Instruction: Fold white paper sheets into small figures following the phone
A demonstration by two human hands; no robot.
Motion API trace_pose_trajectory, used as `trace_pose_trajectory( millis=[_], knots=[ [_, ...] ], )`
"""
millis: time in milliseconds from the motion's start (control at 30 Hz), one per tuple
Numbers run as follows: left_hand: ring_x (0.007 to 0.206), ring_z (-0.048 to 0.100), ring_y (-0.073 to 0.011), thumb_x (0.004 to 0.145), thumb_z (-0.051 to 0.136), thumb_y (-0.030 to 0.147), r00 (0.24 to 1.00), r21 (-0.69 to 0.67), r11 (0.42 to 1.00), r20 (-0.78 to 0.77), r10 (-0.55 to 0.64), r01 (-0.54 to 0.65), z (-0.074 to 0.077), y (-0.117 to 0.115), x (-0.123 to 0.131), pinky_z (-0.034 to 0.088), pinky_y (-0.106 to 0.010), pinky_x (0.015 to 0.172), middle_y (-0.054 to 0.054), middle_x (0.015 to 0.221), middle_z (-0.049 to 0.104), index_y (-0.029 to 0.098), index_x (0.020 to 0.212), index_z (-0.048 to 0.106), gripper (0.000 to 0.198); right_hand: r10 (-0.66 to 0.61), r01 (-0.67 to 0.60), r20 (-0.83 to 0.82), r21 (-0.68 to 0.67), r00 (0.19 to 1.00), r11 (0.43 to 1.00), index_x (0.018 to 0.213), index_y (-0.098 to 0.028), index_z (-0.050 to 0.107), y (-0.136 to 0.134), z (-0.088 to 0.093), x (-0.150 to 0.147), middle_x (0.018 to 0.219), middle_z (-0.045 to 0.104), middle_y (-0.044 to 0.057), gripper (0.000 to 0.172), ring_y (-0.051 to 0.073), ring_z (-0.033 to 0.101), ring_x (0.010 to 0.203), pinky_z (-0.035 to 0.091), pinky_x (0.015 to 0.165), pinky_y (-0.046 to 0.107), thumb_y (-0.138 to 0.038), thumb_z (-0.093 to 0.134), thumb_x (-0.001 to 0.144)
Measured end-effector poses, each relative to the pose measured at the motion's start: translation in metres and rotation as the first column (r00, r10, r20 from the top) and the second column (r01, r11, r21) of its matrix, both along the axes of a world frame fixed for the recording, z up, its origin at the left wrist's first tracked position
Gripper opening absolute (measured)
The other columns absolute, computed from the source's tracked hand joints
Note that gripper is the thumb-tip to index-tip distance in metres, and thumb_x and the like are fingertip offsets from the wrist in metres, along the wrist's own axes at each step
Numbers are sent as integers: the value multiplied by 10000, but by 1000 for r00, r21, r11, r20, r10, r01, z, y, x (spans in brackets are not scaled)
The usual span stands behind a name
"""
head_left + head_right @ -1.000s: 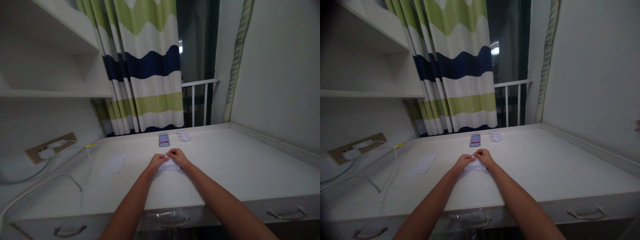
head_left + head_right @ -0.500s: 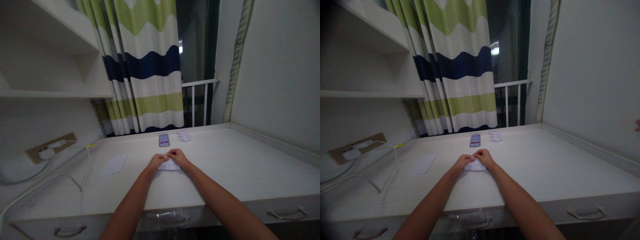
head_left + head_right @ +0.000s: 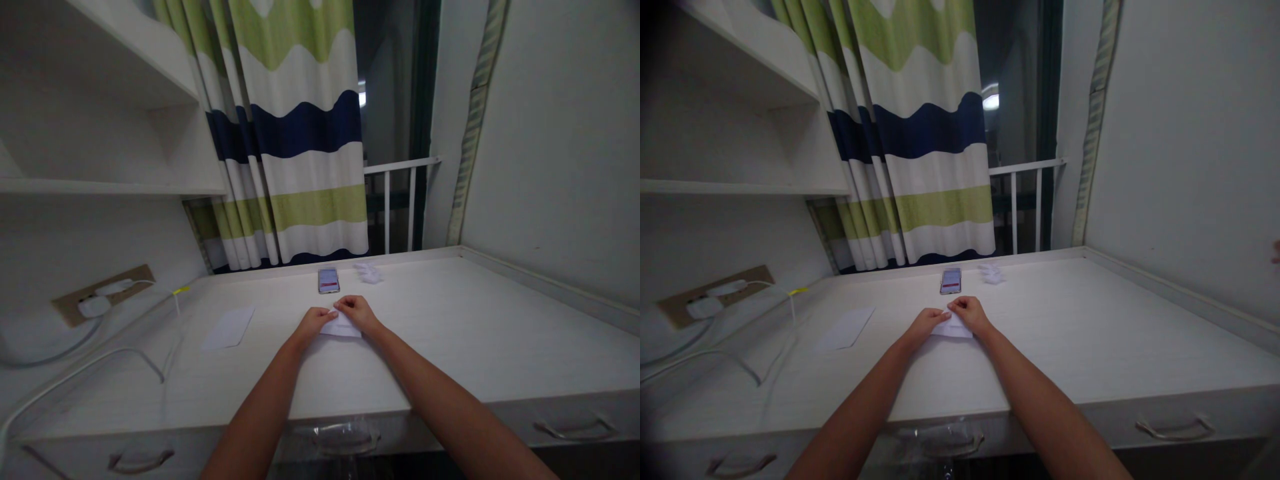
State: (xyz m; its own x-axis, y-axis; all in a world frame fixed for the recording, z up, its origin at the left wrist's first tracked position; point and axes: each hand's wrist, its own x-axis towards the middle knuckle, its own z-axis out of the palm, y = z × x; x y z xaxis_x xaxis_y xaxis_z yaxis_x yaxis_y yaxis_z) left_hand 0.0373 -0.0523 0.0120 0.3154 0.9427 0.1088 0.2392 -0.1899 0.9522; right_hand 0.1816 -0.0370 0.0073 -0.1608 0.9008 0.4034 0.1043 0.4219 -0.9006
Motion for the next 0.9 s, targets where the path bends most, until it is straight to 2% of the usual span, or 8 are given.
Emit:
trace_pose_trajectory(
  millis=[233,400,600,800,900],
  knots=[
    [463,370,-79,551,598,506,1000,0,1000,18,-14,14,2,-1,-1,254,-215,463,23,466,463,95,554,590,412,1,-4,91,32,996,999,497,-127,540,2,-2,0,438,408,-42,311,61,321,444,224,419,201,-405,545,636],
    [478,402,-85,552,604,494,986,-61,997,162,-31,41,6,-6,2,299,-221,484,15,489,494,104,560,582,390,-78,76,77,33,994,997,503,-130,546,1,0,2,450,420,-36,309,68,330,448,230,418,204,-407,533,639],
    [440,362,-65,569,598,483,990,-19,999,137,-33,35,7,-6,2,279,-211,452,19,466,487,94,547,580,390,-93,92,69,20,993,996,522,-129,556,0,0,2,462,437,-29,295,73,344,450,240,422,209,-403,536,629],
    [574,504,-130,517,640,493,969,-114,993,243,43,-16,3,-2,2,410,-257,533,-31,586,574,92,614,603,415,-153,153,25,2,988,988,497,-136,541,1,2,4,436,435,-28,313,79,348,432,243,412,216,-427,533,613],
    [621,529,-145,523,642,492,962,-129,991,264,62,-29,3,-2,1,448,-286,571,-45,627,591,92,630,607,416,-169,169,0,-16,986,986,499,-137,541,1,2,4,431,447,-24,315,82,359,426,253,407,215,-433,538,604]
  ],
)
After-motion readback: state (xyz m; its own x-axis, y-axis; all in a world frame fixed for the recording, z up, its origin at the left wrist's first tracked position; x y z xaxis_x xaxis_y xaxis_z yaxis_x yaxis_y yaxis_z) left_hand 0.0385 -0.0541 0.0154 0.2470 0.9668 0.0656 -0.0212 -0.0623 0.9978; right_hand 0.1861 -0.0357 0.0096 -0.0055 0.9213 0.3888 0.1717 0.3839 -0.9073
